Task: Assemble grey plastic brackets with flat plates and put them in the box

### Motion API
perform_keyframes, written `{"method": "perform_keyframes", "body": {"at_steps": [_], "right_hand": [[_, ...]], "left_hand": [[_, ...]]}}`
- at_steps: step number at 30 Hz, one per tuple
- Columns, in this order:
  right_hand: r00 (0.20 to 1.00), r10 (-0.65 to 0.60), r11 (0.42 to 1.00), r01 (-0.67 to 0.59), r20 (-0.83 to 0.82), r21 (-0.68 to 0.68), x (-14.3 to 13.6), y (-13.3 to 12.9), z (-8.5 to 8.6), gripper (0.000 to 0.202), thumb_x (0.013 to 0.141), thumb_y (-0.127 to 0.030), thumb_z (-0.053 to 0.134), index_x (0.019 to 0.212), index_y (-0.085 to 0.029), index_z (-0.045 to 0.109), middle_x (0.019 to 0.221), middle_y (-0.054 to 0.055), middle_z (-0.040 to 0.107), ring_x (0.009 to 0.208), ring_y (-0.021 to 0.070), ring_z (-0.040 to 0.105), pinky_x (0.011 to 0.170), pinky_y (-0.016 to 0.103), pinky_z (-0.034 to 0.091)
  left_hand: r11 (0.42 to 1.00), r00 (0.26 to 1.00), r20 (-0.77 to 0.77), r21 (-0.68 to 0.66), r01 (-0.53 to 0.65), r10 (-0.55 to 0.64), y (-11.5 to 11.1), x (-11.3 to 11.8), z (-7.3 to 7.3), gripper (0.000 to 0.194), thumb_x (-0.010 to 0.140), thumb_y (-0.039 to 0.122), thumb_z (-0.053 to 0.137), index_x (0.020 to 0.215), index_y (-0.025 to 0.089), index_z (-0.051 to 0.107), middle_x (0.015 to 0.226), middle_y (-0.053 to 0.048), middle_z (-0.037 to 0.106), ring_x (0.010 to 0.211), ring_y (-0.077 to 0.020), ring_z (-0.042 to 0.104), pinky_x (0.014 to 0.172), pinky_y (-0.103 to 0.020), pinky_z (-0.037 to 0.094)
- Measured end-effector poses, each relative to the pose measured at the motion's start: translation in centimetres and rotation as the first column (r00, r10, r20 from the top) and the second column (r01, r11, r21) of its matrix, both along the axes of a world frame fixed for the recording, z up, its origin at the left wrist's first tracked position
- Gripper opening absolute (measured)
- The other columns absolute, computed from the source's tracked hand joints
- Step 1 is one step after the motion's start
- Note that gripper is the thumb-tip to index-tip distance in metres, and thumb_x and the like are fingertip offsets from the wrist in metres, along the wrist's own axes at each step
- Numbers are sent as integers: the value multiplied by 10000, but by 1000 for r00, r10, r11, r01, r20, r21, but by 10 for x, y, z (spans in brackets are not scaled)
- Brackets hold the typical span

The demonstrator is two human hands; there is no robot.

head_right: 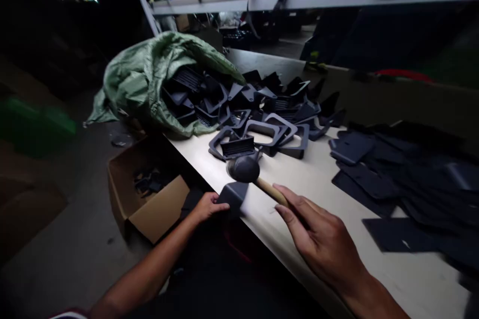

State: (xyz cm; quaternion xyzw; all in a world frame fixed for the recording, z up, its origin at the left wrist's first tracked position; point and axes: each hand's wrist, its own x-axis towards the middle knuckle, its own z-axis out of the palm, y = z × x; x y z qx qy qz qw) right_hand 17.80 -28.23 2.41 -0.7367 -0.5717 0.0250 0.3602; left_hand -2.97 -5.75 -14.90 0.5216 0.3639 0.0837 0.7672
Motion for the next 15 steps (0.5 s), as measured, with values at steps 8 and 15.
{"method": "perform_keyframes", "body": {"at_steps": [8, 15], "right_hand": [[949, 260, 960, -236, 175, -150, -5, 8, -17, 408, 1073, -272, 535, 1477, -303, 590, 894, 25, 765, 666, 208, 739, 586, 299, 584], [988, 56, 994, -69, 147, 82, -9, 17, 23, 491, 1050, -218, 611, 1522, -329, 535, 1235, 54, 758, 876, 191, 762, 746, 271, 587]], "left_hand": [[1000, 1000, 24, 21, 14, -14, 3, -1, 1, 535, 512, 547, 990, 702, 120, 730, 629, -19, 683, 547, -121, 569, 538, -239, 413], [1000, 999, 40, -3, 26, -26, 1, 0, -3, 521, 566, 524, 979, 809, 114, 768, 755, -59, 758, 641, -163, 664, 651, -281, 514]]}}
